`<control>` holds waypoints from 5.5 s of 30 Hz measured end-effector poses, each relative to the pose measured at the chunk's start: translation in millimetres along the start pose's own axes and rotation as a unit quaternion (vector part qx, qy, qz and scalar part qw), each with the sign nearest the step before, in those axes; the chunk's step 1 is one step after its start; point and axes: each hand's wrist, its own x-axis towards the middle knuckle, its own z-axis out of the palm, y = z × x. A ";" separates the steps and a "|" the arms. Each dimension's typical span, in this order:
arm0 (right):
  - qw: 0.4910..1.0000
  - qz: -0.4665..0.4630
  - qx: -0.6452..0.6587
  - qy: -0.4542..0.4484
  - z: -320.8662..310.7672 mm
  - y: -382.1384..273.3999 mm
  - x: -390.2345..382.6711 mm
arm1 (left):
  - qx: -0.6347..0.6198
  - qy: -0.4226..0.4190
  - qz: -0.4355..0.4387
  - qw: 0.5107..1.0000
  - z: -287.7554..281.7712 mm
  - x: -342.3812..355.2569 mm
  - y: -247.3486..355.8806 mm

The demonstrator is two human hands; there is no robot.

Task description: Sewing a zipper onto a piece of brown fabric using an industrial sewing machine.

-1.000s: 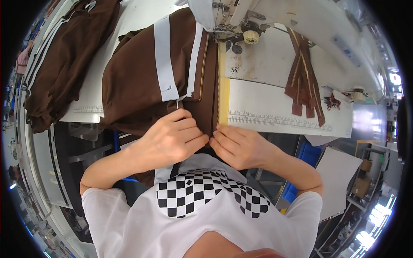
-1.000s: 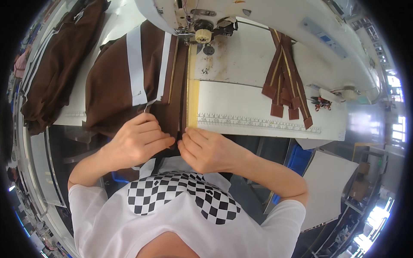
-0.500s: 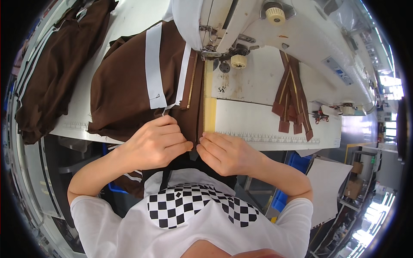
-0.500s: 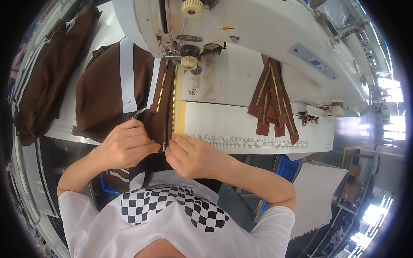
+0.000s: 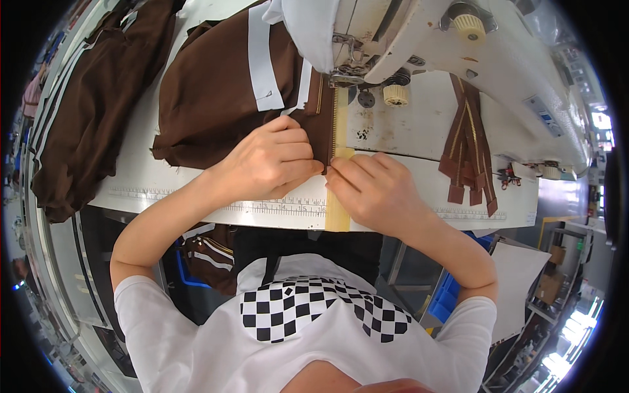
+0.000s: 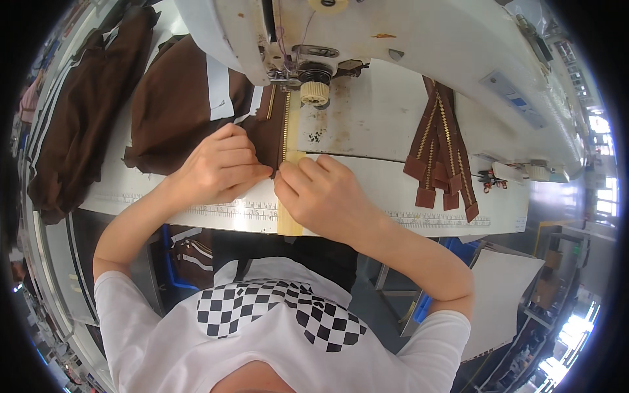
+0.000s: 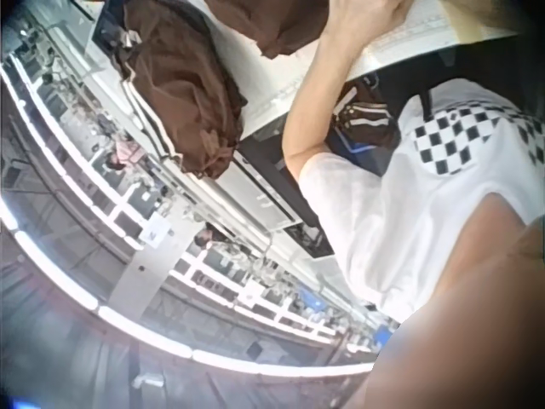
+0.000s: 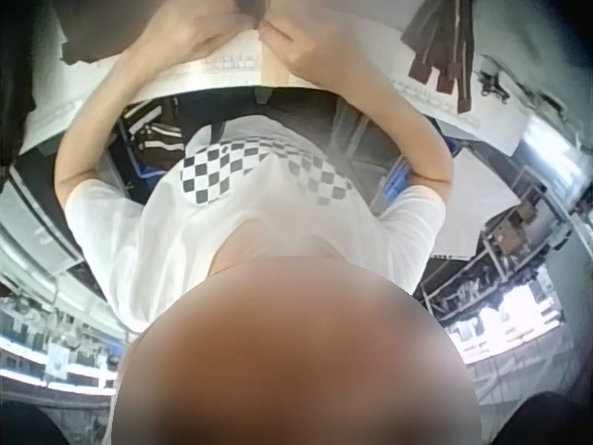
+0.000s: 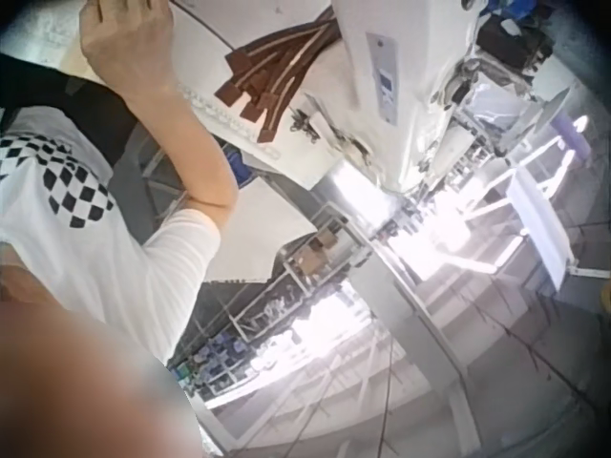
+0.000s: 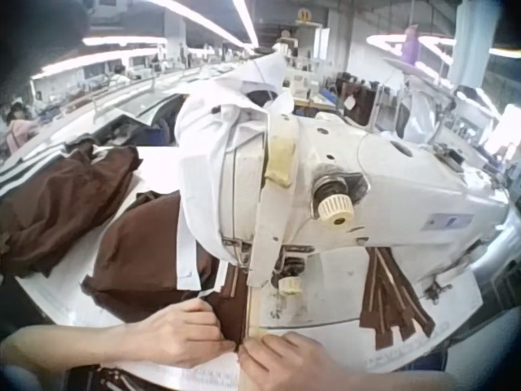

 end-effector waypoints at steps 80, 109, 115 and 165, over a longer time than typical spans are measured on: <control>0.999 0.033 0.018 0.029 21.5 63.5 28.9 | 0.015 0.012 -0.043 0.999 -3.1 22.1 -71.2; 0.992 0.116 -0.032 0.040 26.1 64.2 18.4 | 0.056 0.007 -0.016 0.998 -10.4 21.2 -89.8; 0.926 0.246 0.285 0.027 8.8 -1.8 29.4 | 0.105 0.019 -0.141 0.984 -22.3 -1.1 -62.0; 0.870 0.454 0.192 0.018 -59.8 62.5 -52.9 | -0.517 0.047 -0.499 0.694 95.9 148.1 -27.1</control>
